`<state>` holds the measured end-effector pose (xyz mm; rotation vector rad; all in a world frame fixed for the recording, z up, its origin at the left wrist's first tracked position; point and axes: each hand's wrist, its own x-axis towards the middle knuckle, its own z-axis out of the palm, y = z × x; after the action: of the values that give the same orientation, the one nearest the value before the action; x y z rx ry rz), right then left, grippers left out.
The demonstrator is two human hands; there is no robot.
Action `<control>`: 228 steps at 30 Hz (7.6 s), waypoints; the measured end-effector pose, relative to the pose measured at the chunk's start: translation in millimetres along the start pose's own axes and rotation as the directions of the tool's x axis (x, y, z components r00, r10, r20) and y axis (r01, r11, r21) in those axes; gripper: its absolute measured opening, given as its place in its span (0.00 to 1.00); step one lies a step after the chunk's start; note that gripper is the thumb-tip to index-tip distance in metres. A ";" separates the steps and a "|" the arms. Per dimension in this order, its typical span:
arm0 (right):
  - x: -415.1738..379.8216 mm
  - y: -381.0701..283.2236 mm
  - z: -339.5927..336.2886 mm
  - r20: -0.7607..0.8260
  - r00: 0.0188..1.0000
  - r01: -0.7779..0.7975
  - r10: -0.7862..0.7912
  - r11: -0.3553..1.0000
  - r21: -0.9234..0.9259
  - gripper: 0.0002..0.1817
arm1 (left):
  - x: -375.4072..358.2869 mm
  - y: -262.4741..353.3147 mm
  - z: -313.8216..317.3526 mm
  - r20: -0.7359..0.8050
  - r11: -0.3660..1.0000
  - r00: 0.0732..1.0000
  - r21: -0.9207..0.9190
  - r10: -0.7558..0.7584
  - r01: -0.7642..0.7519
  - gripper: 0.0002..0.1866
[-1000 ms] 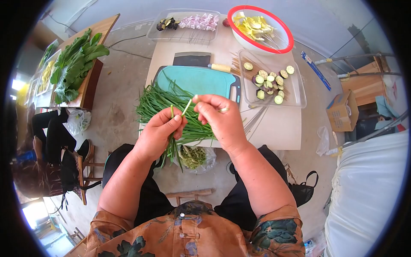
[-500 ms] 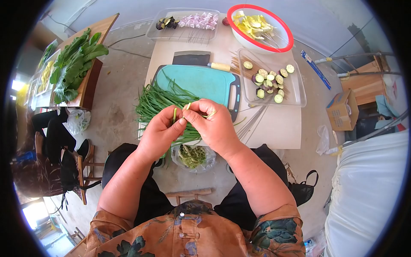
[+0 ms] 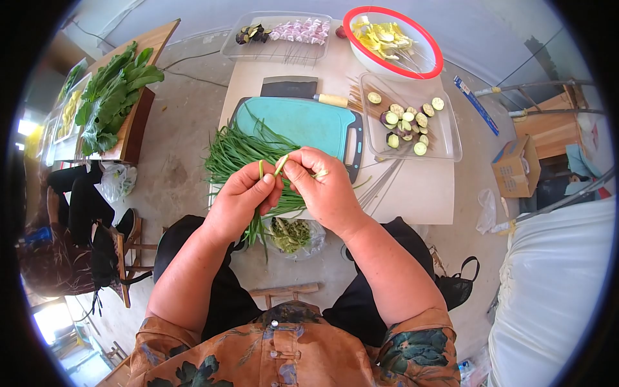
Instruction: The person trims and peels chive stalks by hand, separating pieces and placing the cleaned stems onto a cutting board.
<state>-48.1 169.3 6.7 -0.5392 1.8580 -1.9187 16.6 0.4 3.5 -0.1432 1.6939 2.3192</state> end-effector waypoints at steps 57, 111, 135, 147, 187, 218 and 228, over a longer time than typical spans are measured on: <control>-3.9 13.4 -16.1 0.003 0.990 -0.138 0.138 0.987 -0.078 0.10 | -0.6 4.6 -24.1 0.121 0.972 0.981 0.199 -0.152 0.126 0.11; 106.0 13.7 32.5 -0.414 0.906 0.295 -0.085 0.829 0.475 0.06 | -21.2 -18.6 -48.9 0.179 0.028 0.977 0.984 -0.119 -0.177 0.15; 97.6 161.4 -94.4 -0.697 0.715 -0.302 0.055 0.923 -0.237 0.21 | -8.5 -21.8 -32.0 0.199 0.009 0.965 0.980 -0.170 -0.201 0.14; 26.3 90.1 -76.4 0.040 0.942 -0.081 0.333 0.341 -0.937 0.07 | -6.0 -32.3 -30.7 0.217 -0.034 0.957 0.973 -0.194 -0.228 0.12; 11.5 80.4 -81.6 0.145 0.986 0.088 0.082 0.481 -0.872 0.05 | 2.8 -30.7 -24.0 0.206 -0.021 0.961 0.977 -0.182 -0.214 0.13; 25.5 -54.2 -22.5 -0.086 0.992 0.110 -0.093 0.970 0.216 0.11 | 20.0 15.7 14.5 -0.100 0.920 0.921 0.157 0.375 -0.358 0.09; 27.6 -38.1 -15.1 -0.034 0.982 0.184 -0.187 0.979 -0.084 0.08 | 22.2 19.1 10.6 -0.165 0.948 0.937 -0.028 0.308 -0.317 0.06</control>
<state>-80.5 167.8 43.9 -0.7271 1.9808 -1.9921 -9.0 8.5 19.2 -0.0751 1.8468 2.6490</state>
